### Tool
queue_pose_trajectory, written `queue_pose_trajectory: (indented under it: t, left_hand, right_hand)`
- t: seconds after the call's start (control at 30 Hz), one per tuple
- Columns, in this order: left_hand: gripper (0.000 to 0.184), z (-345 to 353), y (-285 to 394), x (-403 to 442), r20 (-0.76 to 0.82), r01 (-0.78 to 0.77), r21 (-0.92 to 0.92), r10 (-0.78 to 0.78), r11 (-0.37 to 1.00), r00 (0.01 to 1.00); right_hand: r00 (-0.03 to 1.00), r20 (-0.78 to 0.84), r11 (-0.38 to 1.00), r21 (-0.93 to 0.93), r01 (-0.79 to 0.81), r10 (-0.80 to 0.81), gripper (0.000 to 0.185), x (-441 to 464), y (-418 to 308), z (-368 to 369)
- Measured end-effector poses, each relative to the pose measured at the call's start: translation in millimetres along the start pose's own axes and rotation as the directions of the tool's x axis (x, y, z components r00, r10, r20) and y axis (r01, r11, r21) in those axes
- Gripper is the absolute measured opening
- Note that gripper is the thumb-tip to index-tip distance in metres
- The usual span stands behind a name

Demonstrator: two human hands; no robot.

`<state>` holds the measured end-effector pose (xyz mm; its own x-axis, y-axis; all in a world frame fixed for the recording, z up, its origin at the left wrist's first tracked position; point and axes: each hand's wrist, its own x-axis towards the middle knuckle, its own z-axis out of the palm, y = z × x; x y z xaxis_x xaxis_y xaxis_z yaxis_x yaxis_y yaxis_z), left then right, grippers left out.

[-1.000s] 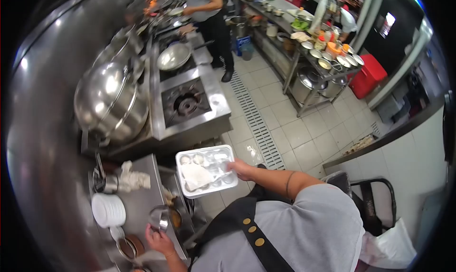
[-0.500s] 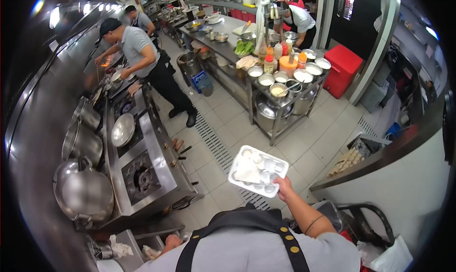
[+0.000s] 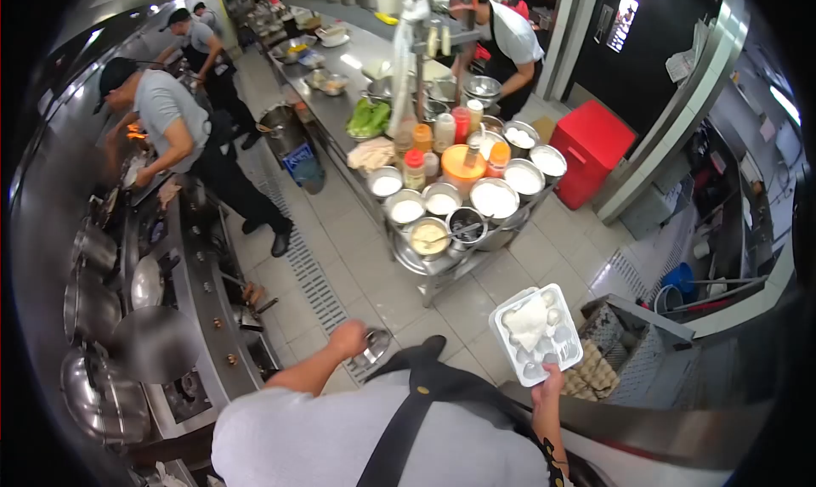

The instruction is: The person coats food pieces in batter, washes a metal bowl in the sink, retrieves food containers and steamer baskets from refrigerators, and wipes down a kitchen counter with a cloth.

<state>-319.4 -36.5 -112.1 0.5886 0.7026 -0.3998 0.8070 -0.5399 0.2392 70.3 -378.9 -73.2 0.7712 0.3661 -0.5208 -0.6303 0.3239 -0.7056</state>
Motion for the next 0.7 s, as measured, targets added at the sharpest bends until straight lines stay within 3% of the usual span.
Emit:
queue_pose_trajectory:
  t: [0.03, 0.1, 0.17, 0.3, 0.4, 0.5, 0.57, 0.63, 0.7]
  left_hand:
    - [0.020, -22.4, 45.5, 43.4, 0.055, -0.143, -0.007, 0.143, 0.990, 0.988]
    - [0.017, -74.5, 138.3, 99.2, -0.105, -0.504, -0.093, 0.495, 0.859, 0.863]
    - [0.018, -109.6, 224.3, 156.3, -0.205, -0.679, -0.140, 0.650, 0.721, 0.732]
    - [0.019, -158.3, 358.7, 266.2, -0.246, -0.715, -0.225, 0.671, 0.662, 0.699]
    - [0.019, -179.1, 422.3, 345.2, -0.282, -0.557, -0.389, 0.481, 0.733, 0.830]
    - [0.025, -201.1, 455.7, 419.4, -0.372, -0.428, -0.564, 0.246, 0.706, 0.895]
    - [0.028, -226.9, 471.9, 456.8, -0.485, -0.410, -0.573, 0.110, 0.709, 0.868]
    - [0.026, -249.9, 473.4, 490.3, -0.583, -0.394, -0.602, -0.045, 0.694, 0.812]
    - [0.027, -262.4, 460.7, 533.2, -0.682, -0.444, -0.648, -0.212, 0.619, 0.700]
  right_hand:
    - [0.998, -0.040, 0.998, 0.045, 0.050, -0.048, 0.061, 8.1, -13.1, -2.5]
    - [0.991, -0.109, 0.996, 0.036, 0.078, -0.074, 0.062, 32.4, -39.3, -3.5]
    - [0.980, -0.189, 0.992, 0.094, 0.086, -0.067, 0.061, 68.2, -53.7, -18.6]
    - [0.953, -0.256, 0.975, 0.110, 0.195, -0.162, 0.059, 129.2, -107.4, 0.8]
    - [0.963, -0.240, 0.978, 0.136, 0.161, -0.125, 0.057, 206.3, -145.6, -31.1]
    - [0.972, -0.214, 0.995, 0.006, 0.104, -0.101, 0.057, 299.0, -209.1, -46.9]
    - [0.984, -0.151, 0.994, -0.077, 0.081, -0.092, 0.058, 346.9, -263.8, -23.2]
    - [0.998, -0.061, 0.999, -0.040, 0.028, -0.030, 0.059, 390.1, -310.1, 6.2]
    - [0.995, -0.064, 0.995, -0.076, 0.067, -0.072, 0.060, 439.4, -348.6, 38.0]
